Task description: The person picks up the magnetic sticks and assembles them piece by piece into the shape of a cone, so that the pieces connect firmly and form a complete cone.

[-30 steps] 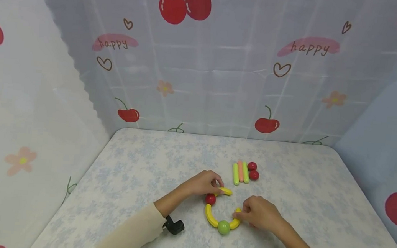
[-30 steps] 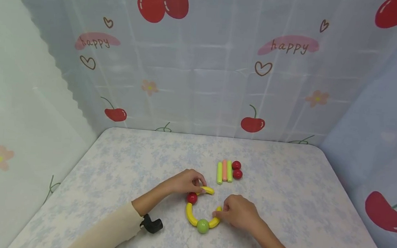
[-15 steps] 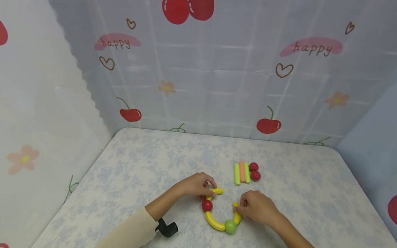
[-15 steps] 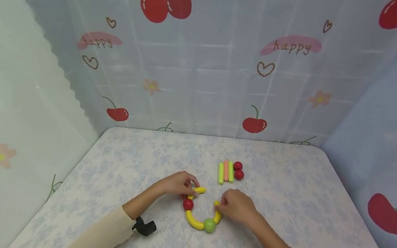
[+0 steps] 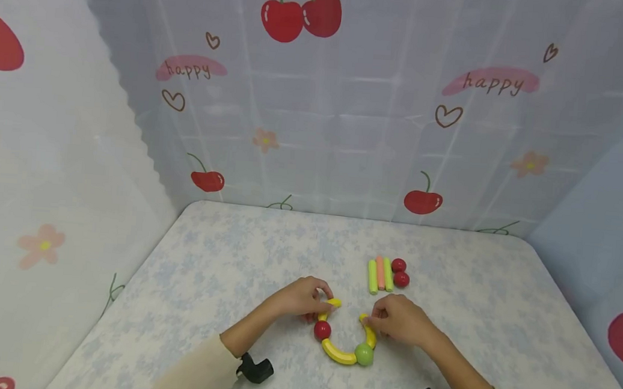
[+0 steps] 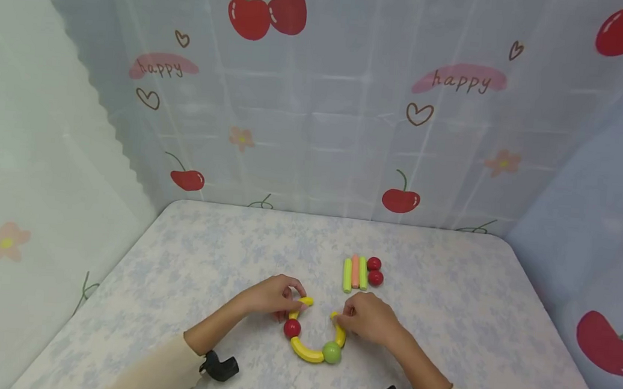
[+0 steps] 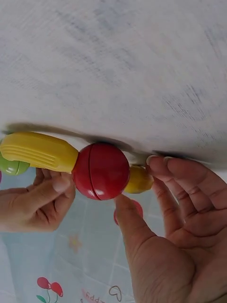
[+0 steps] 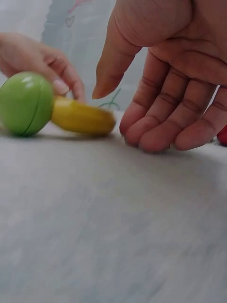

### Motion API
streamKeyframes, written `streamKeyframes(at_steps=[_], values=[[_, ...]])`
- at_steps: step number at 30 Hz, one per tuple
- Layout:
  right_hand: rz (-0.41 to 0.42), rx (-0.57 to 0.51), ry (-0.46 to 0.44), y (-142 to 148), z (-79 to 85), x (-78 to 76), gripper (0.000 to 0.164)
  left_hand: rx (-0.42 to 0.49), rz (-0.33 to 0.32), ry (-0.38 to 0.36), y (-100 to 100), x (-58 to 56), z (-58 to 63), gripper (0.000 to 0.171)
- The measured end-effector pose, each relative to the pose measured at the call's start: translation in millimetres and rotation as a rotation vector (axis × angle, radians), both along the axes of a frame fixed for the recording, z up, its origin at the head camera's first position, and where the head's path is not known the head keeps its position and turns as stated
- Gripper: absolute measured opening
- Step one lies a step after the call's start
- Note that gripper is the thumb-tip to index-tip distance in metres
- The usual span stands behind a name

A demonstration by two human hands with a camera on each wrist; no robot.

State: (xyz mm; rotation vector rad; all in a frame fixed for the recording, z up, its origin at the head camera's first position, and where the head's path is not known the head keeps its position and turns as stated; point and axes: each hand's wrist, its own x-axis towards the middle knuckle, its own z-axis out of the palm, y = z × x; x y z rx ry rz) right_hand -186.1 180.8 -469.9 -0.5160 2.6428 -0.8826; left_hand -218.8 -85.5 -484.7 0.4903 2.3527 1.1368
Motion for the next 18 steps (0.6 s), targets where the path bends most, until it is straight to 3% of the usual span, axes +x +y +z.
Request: streamKeyframes(at_steps=[3,9,18], values=[[-0.017,-0.038,-0.008,7,11.6,-10.2,0.02,0.028,0.042,0.027,0,2.8,-5.0,0.019],[-0.098,-0.09,0.101,31,33.6,-35.1,0.017,0.078,0.078,0.049,-2,4.2,-10.6,0.017],[-0.225,-0.087,0.19,56,34.5,-50.8,0.02,0.135,0.047,0.016,-2,0.9,-18.3,0.019]])
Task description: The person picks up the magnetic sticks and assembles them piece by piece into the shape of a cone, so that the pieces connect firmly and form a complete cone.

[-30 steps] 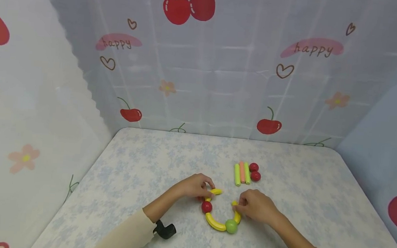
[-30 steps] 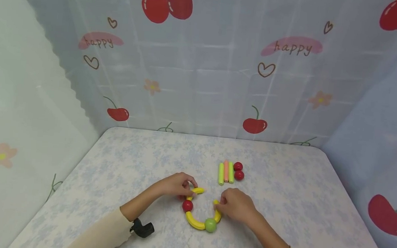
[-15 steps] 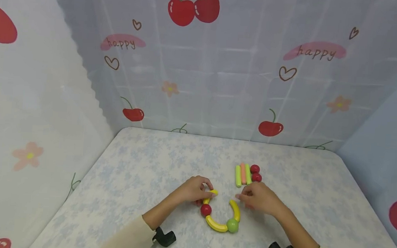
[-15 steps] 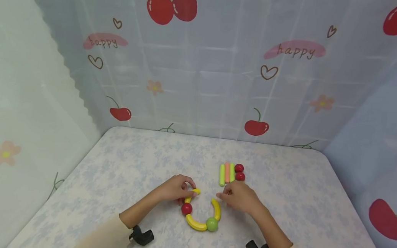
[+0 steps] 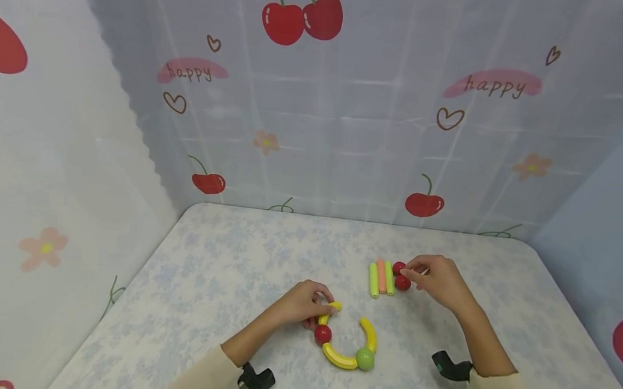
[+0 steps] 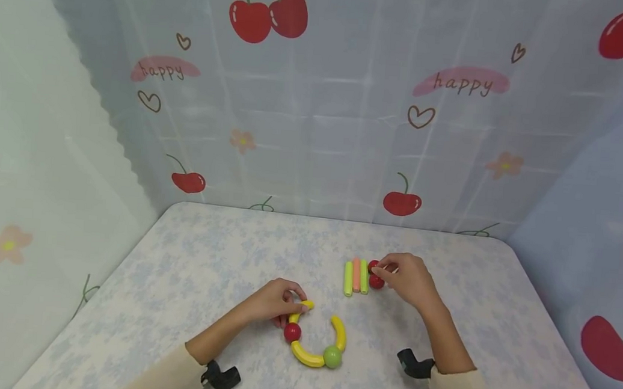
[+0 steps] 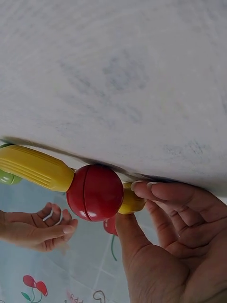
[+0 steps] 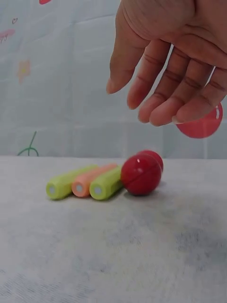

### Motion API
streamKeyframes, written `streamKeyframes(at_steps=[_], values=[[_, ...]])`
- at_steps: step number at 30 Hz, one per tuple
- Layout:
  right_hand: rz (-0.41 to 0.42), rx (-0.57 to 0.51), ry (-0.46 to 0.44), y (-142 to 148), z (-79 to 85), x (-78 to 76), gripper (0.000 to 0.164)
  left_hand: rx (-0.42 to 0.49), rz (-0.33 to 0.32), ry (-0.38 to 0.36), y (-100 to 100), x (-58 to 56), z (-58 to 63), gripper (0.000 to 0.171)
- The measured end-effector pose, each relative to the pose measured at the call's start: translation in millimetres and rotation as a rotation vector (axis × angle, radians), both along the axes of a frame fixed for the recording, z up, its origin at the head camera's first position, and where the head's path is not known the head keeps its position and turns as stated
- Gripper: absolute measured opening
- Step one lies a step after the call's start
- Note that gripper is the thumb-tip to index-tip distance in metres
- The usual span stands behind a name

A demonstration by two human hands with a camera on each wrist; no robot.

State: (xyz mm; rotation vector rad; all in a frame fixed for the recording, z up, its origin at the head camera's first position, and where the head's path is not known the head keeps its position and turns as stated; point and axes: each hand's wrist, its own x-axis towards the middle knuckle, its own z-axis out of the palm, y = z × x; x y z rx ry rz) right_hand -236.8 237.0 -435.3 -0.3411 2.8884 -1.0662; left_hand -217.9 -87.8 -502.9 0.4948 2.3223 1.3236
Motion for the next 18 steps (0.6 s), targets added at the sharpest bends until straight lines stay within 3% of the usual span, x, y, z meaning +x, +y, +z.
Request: streamKeyframes(at_steps=[7,18], values=[[-0.024,0.083,0.044,6,-12.5,-6.3,0.018,0.031,-0.011,-0.037,-4,-2.6,1.0,0.021],[-0.083,0.15,-0.061,2,-29.0,-9.1,0.032,0.054,-0.027,-0.07,-6,-5.1,-5.0,0.019]])
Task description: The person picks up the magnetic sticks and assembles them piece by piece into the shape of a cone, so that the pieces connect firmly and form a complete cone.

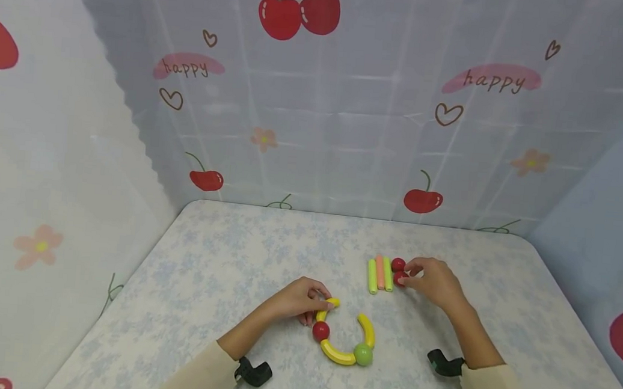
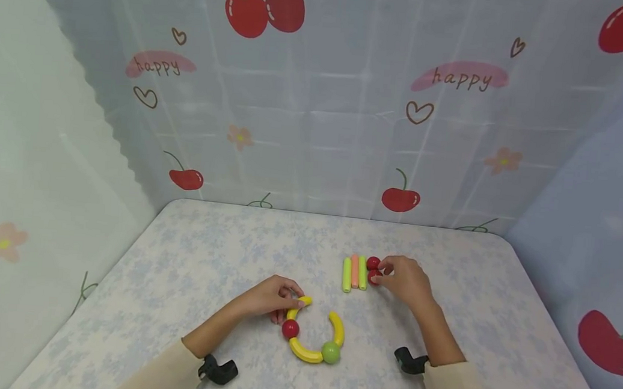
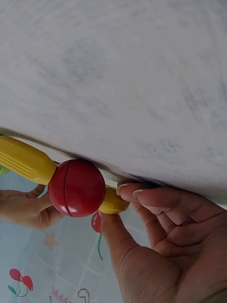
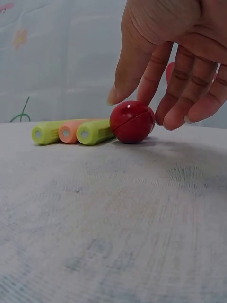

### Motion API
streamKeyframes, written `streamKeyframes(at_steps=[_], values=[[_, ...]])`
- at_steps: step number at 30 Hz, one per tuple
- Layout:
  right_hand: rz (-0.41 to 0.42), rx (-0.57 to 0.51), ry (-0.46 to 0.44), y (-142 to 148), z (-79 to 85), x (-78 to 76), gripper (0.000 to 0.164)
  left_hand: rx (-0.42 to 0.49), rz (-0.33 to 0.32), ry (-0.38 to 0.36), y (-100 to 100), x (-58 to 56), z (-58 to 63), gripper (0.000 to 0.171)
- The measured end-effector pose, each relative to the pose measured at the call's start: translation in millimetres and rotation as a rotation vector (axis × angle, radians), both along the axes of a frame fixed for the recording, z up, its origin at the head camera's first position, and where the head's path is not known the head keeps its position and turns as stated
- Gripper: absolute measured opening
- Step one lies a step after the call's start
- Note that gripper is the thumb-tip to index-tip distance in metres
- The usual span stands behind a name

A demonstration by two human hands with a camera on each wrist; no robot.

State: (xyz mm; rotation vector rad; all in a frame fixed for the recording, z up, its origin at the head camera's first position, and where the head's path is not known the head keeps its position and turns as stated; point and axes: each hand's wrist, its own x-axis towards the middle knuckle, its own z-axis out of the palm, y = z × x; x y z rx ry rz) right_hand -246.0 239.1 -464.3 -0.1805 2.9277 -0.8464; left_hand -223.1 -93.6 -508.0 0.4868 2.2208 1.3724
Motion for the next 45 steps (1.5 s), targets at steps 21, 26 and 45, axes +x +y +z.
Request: streamKeyframes(at_steps=[21,26,45], values=[[0.041,0.035,-0.018,-4,-13.2,-5.8,0.037,0.02,-0.009,-0.044,-5,-1.8,-1.4,0.016],[0.015,0.05,0.014,-5,-2.7,-0.2,0.037,0.028,-0.028,-0.054,-4,-3.2,-2.2,0.02],[0.272,-0.139,0.084,-48,11.3,21.6,0.027,0.047,-0.038,-0.073,-5,-3.9,-0.4,0.018]])
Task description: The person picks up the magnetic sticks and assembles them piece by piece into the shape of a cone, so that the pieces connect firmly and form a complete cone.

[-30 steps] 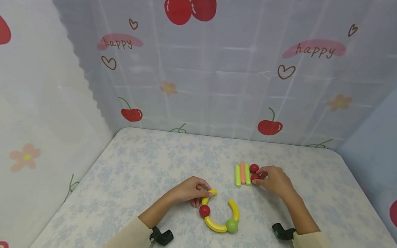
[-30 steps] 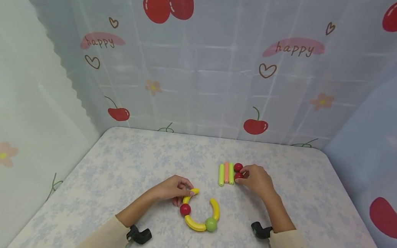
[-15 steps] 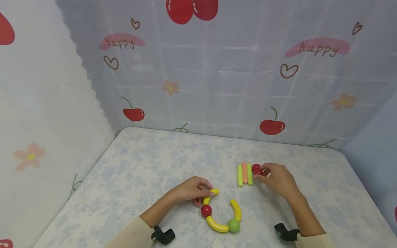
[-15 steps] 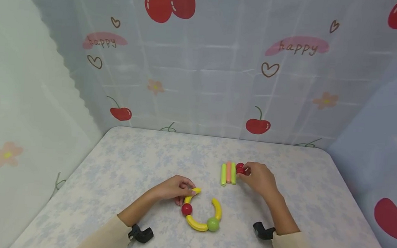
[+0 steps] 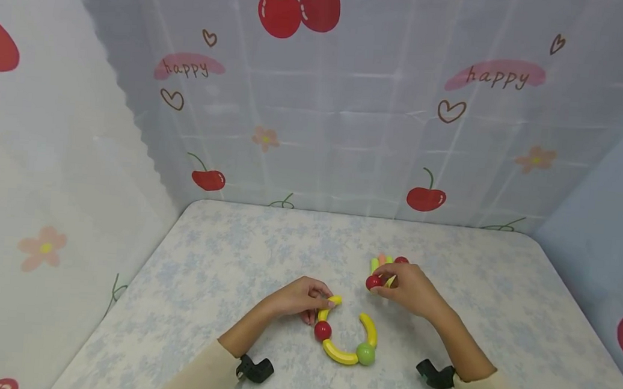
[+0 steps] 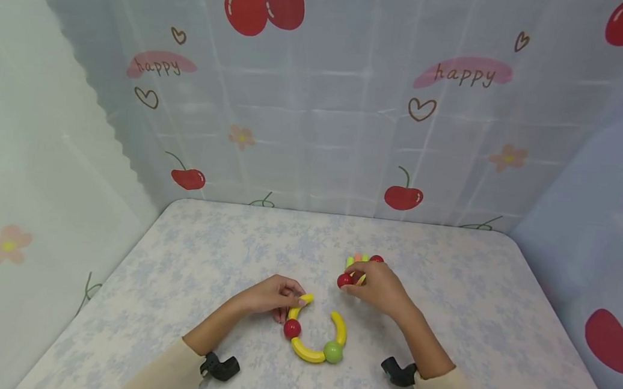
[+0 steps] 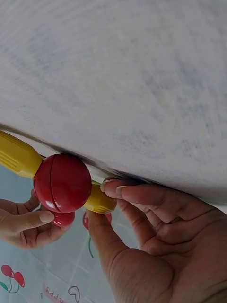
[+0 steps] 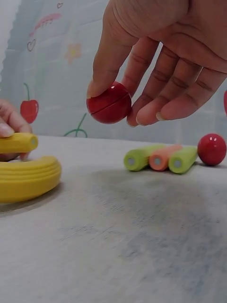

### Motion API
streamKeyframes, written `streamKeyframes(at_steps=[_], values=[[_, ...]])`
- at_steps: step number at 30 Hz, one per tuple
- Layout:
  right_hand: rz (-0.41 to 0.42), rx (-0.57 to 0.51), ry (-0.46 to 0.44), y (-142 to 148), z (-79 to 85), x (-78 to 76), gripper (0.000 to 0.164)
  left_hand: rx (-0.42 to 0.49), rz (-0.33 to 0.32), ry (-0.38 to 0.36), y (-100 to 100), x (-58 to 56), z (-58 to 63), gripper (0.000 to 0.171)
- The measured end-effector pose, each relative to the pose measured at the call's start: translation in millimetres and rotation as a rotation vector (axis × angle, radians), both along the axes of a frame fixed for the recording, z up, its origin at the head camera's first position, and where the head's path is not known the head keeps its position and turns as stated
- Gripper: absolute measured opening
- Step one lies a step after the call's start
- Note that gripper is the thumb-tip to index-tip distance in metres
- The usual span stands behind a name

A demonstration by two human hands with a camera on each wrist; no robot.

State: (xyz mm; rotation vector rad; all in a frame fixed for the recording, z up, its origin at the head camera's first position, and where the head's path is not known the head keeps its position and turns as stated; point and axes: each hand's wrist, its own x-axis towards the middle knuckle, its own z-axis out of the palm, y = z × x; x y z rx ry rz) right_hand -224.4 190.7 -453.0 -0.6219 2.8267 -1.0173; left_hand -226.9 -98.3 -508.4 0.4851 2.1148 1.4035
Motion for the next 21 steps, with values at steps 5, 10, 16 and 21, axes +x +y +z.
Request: streamKeyframes(at_steps=[5,10,16,21], values=[[0.03,-0.02,-0.005,-10,-5.5,3.3,0.028,0.016,-0.007,-0.012,-1,-1.8,-2.3,0.02],[0.068,-0.025,-0.01,-17,-10.5,5.6,0.028,0.018,-0.005,-0.018,-1,-2.4,-2.8,0.02],[0.075,-0.016,-0.051,-24,-13.4,7.9,0.03,0.024,-0.021,-0.021,-1,-3.8,-3.4,0.019],[0.132,-0.029,-0.042,-28,-15.3,9.8,0.03,0.038,-0.041,-0.024,-2,-3.5,-2.1,0.019]])
